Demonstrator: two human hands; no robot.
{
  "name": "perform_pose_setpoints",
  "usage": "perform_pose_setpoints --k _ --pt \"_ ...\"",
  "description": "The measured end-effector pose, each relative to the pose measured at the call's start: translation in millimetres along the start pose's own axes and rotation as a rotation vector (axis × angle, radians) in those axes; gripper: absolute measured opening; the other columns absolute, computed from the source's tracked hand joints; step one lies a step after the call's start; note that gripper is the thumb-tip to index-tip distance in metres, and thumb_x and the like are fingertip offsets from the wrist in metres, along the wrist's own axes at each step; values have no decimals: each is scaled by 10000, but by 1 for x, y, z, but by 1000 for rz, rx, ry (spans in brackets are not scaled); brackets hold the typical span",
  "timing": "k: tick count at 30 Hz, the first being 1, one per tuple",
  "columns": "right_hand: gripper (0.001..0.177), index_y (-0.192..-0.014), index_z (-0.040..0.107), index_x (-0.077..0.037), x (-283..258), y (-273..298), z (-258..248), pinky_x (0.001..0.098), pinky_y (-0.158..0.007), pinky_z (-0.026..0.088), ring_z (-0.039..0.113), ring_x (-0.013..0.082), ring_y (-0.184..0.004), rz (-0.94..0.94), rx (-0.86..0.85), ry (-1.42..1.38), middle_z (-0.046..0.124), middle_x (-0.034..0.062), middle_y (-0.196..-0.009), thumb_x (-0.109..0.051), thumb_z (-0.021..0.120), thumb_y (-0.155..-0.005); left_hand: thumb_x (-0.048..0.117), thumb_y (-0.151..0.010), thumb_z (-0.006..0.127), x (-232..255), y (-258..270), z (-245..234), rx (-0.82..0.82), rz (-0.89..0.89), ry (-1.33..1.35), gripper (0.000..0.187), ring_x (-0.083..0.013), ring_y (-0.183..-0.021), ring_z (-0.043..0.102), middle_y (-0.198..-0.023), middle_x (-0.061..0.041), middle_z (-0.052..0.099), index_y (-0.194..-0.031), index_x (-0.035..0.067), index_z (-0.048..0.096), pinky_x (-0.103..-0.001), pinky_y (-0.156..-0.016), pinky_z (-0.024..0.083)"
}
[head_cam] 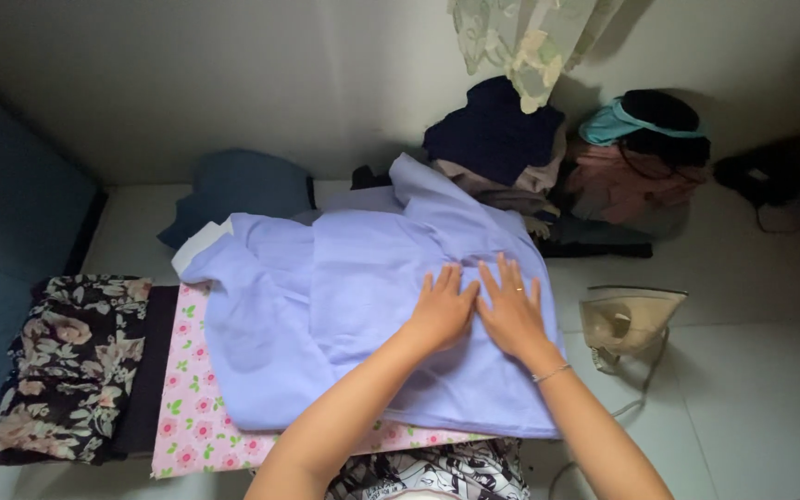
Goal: Ironing a blue shirt on a portable ironing board and then folding it.
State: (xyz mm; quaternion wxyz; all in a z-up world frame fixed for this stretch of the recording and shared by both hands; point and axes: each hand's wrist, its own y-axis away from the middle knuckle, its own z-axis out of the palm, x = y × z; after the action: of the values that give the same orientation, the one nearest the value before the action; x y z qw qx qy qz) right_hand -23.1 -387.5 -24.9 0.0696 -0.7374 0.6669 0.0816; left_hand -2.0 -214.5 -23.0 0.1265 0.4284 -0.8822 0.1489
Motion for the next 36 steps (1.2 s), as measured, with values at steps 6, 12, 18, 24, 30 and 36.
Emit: perform_pose_setpoints --k 6,12,18,24,30,36 --pt "668 -1580 329 -185 14 -5 -27 646 -1194 135 182 329 -1546 94 -91 91 203 148 -1676 -485 448 -996 175 -839 630 -11 0 -33 6 4 12 646 -476 -1421 373 -1513 -281 418 -1452 36 480 -628 -1126 306" --pt "723 -1542 357 -28 -64 -23 -22 605 -1224 170 217 348 -1559 -100 92 -68 273 196 -1662 -456 490 -974 -15 -844 538 -99 35 -33 311 -283 66 692 -482 -1463 363 -1572 -331 374 -1522 -42 405 -500 -1234 294" --pt "750 -1557 318 -21 -145 -33 8 647 -1187 100 128 427 -1542 -218 78 -149 182 239 -1662 -468 508 -987 83 -962 469 -150 71 -24 522 -557 309 616 -486 -1512 242 -1600 -295 333 -1538 -79 318 -524 -1233 199" --pt "803 -1570 304 -76 -169 -38 31 711 -1148 52 116 403 -1539 -192 26 -61 154 209 -1668 -556 488 -953 251 -1003 445 -143 90 -29 384 -620 275 666 -413 -1551 172 -1651 -250 258 -1564 -61 271 -524 -1240 125" --pt "795 -1577 325 -152 -153 -40 24 709 -1163 61 156 350 -1551 -172 14 -13 185 158 -1678 -598 489 -940 356 -1018 433 -142 100 -44 342 -563 195 706 -377 -1548 204 -1652 -229 264 -1571 -52 268 -507 -1241 141" --pt "778 -1571 339 -183 -116 -44 22 705 -1143 84 178 343 -1538 -174 54 32 197 148 -1678 -605 483 -935 412 -1029 424 -158 111 -53 287 -565 12 636 -371 -1550 210 -1666 -212 262 -1560 66 378 -503 -1242 161"
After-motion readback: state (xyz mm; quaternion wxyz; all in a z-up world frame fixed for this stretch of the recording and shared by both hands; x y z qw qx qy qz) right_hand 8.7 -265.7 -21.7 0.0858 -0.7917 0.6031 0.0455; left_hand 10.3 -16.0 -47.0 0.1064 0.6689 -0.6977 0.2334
